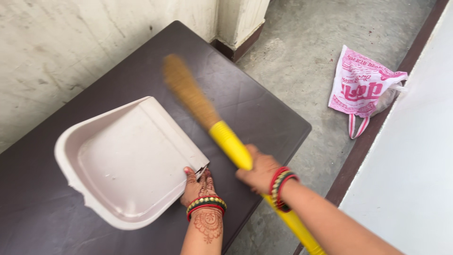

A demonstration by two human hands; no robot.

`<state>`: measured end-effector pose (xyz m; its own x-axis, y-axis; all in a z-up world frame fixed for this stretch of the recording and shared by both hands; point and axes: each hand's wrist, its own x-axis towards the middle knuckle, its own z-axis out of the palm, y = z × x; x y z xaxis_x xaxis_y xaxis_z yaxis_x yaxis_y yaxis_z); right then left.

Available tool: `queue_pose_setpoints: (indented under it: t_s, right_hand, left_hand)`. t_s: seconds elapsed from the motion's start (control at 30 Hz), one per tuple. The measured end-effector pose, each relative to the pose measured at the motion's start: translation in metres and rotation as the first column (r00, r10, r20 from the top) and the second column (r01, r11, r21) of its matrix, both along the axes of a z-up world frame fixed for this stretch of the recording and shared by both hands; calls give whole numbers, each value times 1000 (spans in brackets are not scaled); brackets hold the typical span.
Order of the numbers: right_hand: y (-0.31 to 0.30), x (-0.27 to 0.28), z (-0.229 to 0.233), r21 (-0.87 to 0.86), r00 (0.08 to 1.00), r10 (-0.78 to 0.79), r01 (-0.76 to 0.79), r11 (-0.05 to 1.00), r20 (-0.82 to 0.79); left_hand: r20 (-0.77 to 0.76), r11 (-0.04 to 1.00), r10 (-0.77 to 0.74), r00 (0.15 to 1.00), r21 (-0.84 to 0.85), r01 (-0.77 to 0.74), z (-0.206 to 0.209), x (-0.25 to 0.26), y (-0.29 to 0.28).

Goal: The person organizes items on a balcony, placing a basket of goods and a bag of toys on the floor. They then use a broom and dustpan to sweep debris from a dark plastic storage box and the surrounding floor area.

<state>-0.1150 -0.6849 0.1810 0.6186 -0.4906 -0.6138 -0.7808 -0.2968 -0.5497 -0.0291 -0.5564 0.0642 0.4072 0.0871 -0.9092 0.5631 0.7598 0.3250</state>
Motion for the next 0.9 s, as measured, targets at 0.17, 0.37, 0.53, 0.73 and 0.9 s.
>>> queue_pose_setpoints:
  t_s: [0.17, 0.37, 0.53, 0.73, 0.9]
  right_hand:
    - [-7, -18, -11, 72, 980, 178, -184, 980, 85]
    - [-82, -76, -21, -517, 861, 314, -71, 853, 400]
    - [-113, -83, 6, -375, 993, 41, -78, 924, -106]
    - [-93, -55, 23, -135, 982, -41, 16, 991, -185]
    - [-67, -58, 9, -170, 940, 326, -306, 937, 105]
  left_hand:
    - [-4, 995, 100, 995, 29, -100, 8, -4, -5]
    - [7, 995, 98, 995, 35, -98, 9, -13, -10]
    - [77, 999, 37, 996, -29, -35, -5, -26, -32]
    - [14, 998, -26, 1000, -53, 27, -8, -38, -66]
    - [25, 1000, -28, 999, 4, 28, -4, -37, -68]
